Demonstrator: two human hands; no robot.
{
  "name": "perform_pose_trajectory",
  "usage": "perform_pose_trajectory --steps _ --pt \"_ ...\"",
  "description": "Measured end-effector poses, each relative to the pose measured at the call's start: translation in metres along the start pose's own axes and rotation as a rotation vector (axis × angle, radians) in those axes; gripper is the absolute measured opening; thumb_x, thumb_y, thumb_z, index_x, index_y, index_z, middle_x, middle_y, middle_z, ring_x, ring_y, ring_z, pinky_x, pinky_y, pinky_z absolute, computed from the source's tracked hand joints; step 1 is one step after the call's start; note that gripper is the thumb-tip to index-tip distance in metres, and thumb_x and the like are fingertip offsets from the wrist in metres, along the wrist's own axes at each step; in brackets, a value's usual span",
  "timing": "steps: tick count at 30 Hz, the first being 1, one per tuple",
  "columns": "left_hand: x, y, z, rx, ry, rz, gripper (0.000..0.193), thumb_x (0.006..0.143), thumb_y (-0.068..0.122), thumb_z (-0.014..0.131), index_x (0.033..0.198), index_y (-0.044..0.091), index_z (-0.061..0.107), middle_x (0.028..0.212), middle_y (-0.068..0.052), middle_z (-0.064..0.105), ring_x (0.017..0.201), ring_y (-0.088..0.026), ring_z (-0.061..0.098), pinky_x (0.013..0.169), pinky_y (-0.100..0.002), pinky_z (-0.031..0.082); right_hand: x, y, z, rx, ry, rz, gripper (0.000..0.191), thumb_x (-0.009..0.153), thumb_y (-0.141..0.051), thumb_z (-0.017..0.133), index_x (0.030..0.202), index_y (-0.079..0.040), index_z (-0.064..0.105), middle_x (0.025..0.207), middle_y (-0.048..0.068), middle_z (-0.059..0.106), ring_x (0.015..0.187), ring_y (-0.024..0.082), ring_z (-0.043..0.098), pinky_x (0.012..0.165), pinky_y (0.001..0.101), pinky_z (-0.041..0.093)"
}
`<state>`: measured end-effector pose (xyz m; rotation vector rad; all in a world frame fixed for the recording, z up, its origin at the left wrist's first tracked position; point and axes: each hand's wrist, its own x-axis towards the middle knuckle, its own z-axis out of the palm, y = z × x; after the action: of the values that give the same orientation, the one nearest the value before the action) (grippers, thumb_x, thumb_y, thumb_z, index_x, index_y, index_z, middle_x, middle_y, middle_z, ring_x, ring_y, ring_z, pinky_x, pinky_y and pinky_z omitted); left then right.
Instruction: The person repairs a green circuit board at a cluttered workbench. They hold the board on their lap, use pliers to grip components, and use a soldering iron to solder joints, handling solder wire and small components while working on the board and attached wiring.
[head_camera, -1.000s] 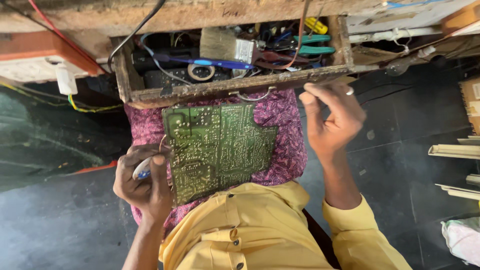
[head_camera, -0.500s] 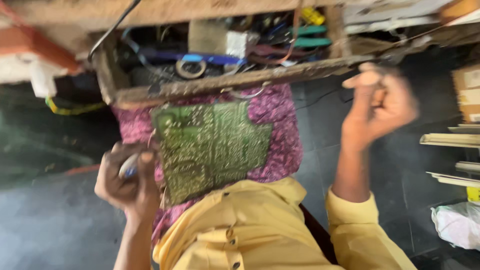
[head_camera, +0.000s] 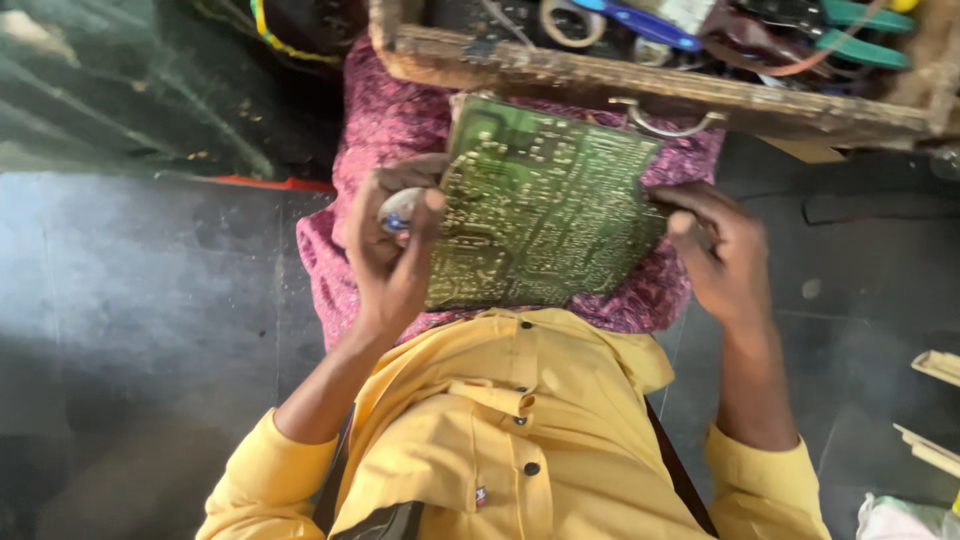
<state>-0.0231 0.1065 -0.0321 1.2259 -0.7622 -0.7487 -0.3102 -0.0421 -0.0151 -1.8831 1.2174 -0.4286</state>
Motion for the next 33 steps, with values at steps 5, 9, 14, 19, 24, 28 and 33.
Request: perform_pose_trajectory --steps 5,9,14,19,24,28,33 --pt "-0.01 0.011 -0.014 -0.036 -0.069 0.033 0.012 0.113 0.012 0.062 0.112 0.001 0.055 0.134 -0.015 0.068 0.099 -0.006 0.062 0.084 -0.021 0.05 -0.002 0.0 -0.002 -0.021 -0.022 -0.343 0.046 0.108 -0.039 0.06 0.125 0.003 0.068 0.116 0.014 0.07 0.104 0.017 0.066 0.091 0.0275 0.051" --pt "0.004 -0.004 -0.021 0.043 -0.037 -0.101 0.014 0.108 0.009 0.063 0.113 -0.003 0.058 0.135 -0.018 0.067 0.098 -0.006 0.059 0.082 -0.023 0.049 0.008 0.012 0.006 0.07 -0.034 -0.228 0.037 0.11 -0.03 0.066 0.126 0.003 0.07 0.125 0.016 0.07 0.112 0.019 0.069 0.094 0.0268 0.054" --pt "0.012 -0.011 -0.01 -0.013 -0.038 -0.069 0.011 0.112 0.007 0.063 0.11 -0.002 0.058 0.131 -0.016 0.069 0.094 -0.004 0.058 0.081 -0.02 0.048 0.009 0.009 0.005 -0.038 -0.01 -0.189 0.025 0.103 -0.017 0.072 0.117 0.003 0.075 0.11 0.015 0.074 0.094 0.017 0.069 0.069 0.0234 0.048" --pt "0.017 -0.01 -0.011 0.031 -0.08 -0.037 0.008 0.106 0.004 0.062 0.112 -0.001 0.059 0.124 -0.011 0.068 0.102 -0.008 0.061 0.081 -0.022 0.049 0.003 0.005 0.009 0.034 0.046 -0.183 0.024 0.1 -0.017 0.07 0.113 0.003 0.072 0.105 0.01 0.07 0.088 0.014 0.06 0.076 0.0273 0.044" --pt "0.012 -0.015 0.002 0.116 -0.104 -0.112 0.012 0.11 0.004 0.063 0.12 -0.002 0.062 0.116 -0.008 0.068 0.088 -0.005 0.056 0.077 -0.019 0.047 -0.014 0.031 0.01 -0.088 0.112 -0.068 0.022 0.107 -0.017 0.073 0.109 0.005 0.076 0.083 0.01 0.066 0.059 0.005 0.047 0.054 0.0218 0.032" --pt "-0.01 0.003 0.0 0.161 -0.21 0.05 0.007 0.107 0.008 0.064 0.109 0.002 0.061 0.11 -0.011 0.07 0.086 -0.014 0.063 0.076 -0.025 0.051 -0.054 0.061 -0.008 0.245 0.116 -0.098 0.021 0.099 -0.019 0.071 0.096 0.002 0.07 0.084 0.008 0.069 0.065 0.004 0.055 0.059 0.0207 0.039" --pt "-0.042 0.019 -0.014 0.044 -0.494 0.263 0.006 0.099 0.011 0.067 0.1 0.005 0.065 0.098 -0.013 0.074 0.092 -0.028 0.072 0.087 -0.041 0.057 -0.082 0.097 -0.022 0.35 -0.048 -0.299 0.029 0.103 -0.024 0.075 0.096 0.004 0.07 0.092 0.014 0.069 0.078 0.015 0.066 0.079 0.0285 0.053"
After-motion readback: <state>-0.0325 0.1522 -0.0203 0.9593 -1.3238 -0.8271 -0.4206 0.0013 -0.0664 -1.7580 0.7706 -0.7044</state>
